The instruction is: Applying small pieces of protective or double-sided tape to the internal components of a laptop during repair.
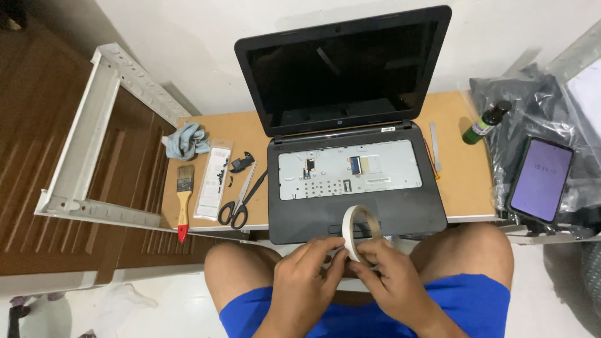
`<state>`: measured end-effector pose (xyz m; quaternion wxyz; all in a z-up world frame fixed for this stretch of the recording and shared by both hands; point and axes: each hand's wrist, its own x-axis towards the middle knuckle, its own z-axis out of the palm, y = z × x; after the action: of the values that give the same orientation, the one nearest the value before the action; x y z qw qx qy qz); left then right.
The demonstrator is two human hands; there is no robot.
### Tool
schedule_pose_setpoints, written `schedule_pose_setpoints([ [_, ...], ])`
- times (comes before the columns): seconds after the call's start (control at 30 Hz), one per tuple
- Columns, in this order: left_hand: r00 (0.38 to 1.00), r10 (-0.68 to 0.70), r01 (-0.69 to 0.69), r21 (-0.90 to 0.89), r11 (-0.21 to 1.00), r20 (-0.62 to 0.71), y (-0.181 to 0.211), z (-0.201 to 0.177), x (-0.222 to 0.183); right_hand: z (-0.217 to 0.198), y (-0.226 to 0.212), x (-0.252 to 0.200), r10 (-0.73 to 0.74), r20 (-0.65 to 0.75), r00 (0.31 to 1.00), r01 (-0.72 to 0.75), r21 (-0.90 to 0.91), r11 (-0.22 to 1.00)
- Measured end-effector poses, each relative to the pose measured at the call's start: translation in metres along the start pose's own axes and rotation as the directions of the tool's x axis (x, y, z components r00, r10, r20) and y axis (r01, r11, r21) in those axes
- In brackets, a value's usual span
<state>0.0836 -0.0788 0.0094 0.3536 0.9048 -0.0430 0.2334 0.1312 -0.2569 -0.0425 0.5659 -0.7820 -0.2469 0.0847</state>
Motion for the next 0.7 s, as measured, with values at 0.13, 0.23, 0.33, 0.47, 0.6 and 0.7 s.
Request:
schedule_pose_setpoints([
  [0.13,0.999,-0.005,0.002,0.07,0.998,0.044,-0.006,0.01,-0.009,0.0,0.007,-0.001,-0.086,-0.015,0.996,0.08,-0.22,0.972],
  [0.23,0.996,-0.053,0.05,0.036,0.998,0.076,-0.009,0.009,-0.006,-0.003,0.005,0.001,-0.13,-0.005,0.991,0.125,-0.249,0.961],
  [0.33,0.978,-0.137,0.153,-0.099,0.983,0.155,-0.012,0.009,-0.005,-0.007,0.008,0.001,-0.166,0.04,0.985,0.171,-0.259,0.951],
  [0.47,0.923,-0.219,0.263,-0.101,0.96,0.317,-0.017,0.009,-0.004,-0.011,0.01,-0.001,-0.149,0.095,0.984,0.171,-0.289,0.942],
  [0.6,0.858,-0.275,0.388,-0.196,0.901,0.435,-0.019,0.005,0.0,-0.012,0.006,0.001,-0.132,0.132,0.982,0.164,-0.278,0.946],
  [0.7,0.893,-0.311,0.37,-0.139,0.919,0.325,-0.022,0.012,-0.008,-0.007,0.01,0.001,-0.201,0.081,0.976,0.216,-0.291,0.932],
])
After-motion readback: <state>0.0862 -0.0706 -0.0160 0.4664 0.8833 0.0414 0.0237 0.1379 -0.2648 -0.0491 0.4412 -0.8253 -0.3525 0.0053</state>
